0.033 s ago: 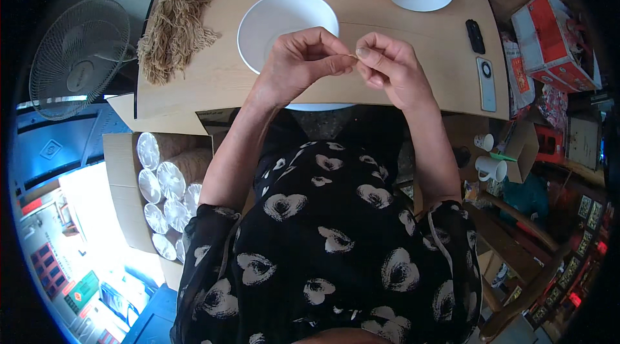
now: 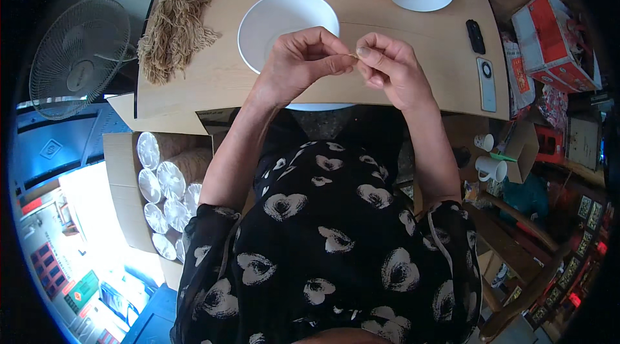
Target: Attaching string handles to paper buckets and stacking them for packaging.
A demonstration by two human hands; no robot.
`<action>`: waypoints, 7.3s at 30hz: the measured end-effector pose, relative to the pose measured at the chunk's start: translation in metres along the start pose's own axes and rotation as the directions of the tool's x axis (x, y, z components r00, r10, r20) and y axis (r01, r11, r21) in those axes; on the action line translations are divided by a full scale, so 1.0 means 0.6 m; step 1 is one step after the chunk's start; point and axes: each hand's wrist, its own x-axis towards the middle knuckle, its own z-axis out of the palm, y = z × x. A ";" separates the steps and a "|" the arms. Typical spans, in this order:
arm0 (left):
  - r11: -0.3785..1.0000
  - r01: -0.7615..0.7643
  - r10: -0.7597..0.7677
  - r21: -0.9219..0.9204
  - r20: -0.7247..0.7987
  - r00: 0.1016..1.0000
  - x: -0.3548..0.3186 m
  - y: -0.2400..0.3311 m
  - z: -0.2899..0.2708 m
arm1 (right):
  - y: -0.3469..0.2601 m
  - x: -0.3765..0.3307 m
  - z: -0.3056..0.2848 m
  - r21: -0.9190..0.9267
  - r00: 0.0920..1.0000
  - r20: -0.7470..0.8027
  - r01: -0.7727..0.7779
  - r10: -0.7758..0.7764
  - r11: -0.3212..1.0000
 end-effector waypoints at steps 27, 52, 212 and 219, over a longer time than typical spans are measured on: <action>0.998 0.061 -0.061 -0.024 -0.006 0.998 -0.006 0.009 -0.004 | 0.002 0.001 0.002 0.146 0.999 -0.049 0.011 -0.003 0.989; 0.414 -0.391 0.569 0.822 0.101 0.816 -0.048 0.009 0.027 | -0.055 -0.111 -0.026 -0.285 0.943 -0.096 0.280 -0.318 0.917; 0.680 -0.161 0.226 0.715 0.005 0.974 -0.066 0.045 -0.130 | -0.036 0.075 0.126 -0.527 0.794 0.399 0.608 -0.459 0.594; 0.994 0.106 -0.106 0.011 0.012 0.994 -0.061 0.064 -0.120 | -0.053 0.098 0.148 -0.745 0.754 0.498 0.625 -0.429 0.234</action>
